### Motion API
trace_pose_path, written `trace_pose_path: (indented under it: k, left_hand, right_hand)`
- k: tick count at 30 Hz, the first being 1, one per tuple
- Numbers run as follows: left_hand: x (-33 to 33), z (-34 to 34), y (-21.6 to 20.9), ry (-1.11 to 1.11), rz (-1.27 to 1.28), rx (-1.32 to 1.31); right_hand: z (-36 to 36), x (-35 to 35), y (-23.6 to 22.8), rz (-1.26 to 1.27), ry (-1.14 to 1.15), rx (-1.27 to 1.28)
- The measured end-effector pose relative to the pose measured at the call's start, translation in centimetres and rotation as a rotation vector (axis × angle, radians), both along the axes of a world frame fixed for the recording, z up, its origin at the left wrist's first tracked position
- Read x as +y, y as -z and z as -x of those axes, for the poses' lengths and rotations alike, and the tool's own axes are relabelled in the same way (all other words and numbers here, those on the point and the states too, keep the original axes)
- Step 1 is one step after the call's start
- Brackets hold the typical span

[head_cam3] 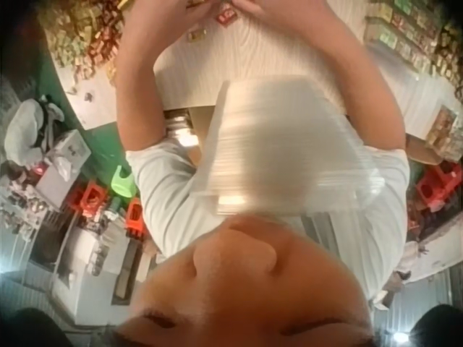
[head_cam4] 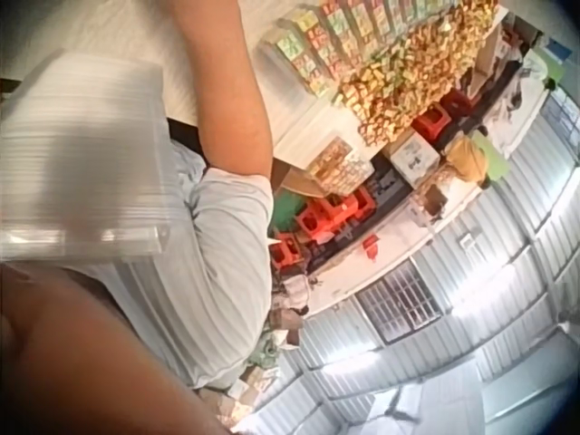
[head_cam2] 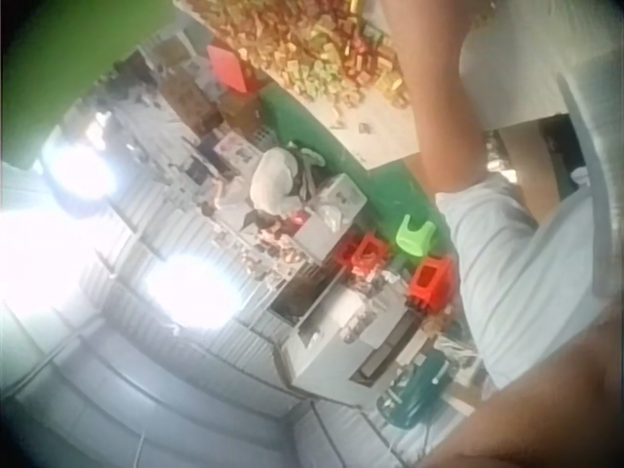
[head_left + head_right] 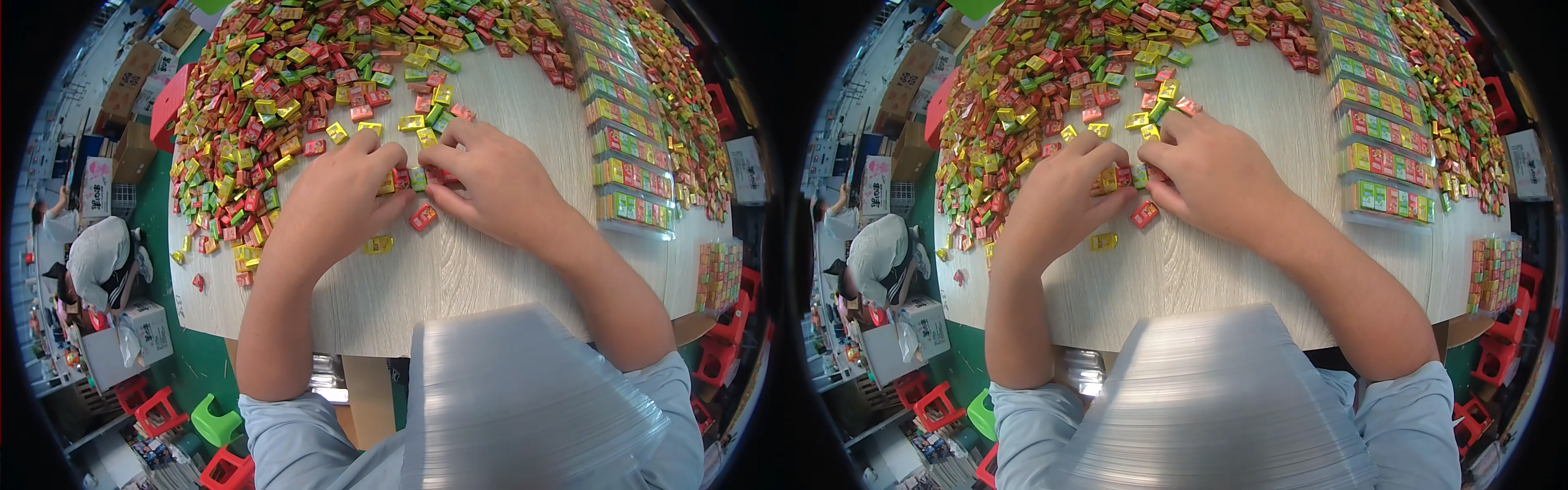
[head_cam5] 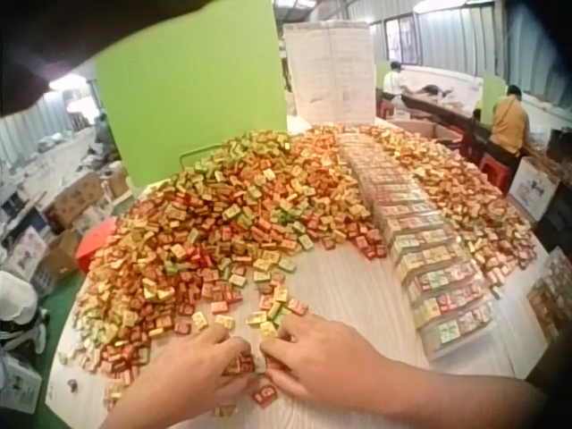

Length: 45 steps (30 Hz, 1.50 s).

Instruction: Placing small colorful toy boxes into clear plastic trays.

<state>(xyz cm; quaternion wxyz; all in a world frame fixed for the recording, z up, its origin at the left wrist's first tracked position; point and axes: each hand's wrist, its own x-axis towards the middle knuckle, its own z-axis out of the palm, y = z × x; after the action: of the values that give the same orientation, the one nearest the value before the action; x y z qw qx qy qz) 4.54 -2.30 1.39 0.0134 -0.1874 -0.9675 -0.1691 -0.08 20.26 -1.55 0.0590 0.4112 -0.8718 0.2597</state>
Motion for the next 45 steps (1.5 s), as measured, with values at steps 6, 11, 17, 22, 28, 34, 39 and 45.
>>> trace_pose_path:
  k: [6,11,17,22,28,34,39,45]
  left_hand:
    - [-0.1,0.2,0.1,-0.008,-0.017,-0.019]
    - [-0.3,0.4,-0.1,-0.023,-0.015,-0.037]
    - [-0.3,0.3,-0.1,-0.039,-0.036,-0.068]
    - [-0.2,0.4,0.3,-0.018,-0.038,-0.046]
    - [-0.5,0.3,0.6,-0.015,-0.048,-0.02]
    - [-0.3,0.4,0.5,-0.009,-0.052,0.026]
    - [-0.6,0.1,0.4,-0.01,-0.036,-0.009]
    - [-0.8,-0.3,0.6,-0.023,-0.008,-0.014]
  right_hand:
    - [0.2,-0.1,0.2,0.011,-0.001,-0.01]
    - [0.3,-0.4,0.2,0.025,0.008,0.05]
    - [0.1,-0.4,0.2,0.0,0.01,-0.035]
    - [0.1,-0.1,0.3,0.009,0.003,0.008]
    - [-0.1,-0.1,-0.2,-0.032,0.016,0.015]
    - [-0.4,0.8,-1.5,-0.07,0.043,0.017]
    - [-1.8,1.9,-4.8,-0.147,0.032,-0.011]
    - [-4.1,8.7,-10.2,-0.353,-0.068,-0.212]
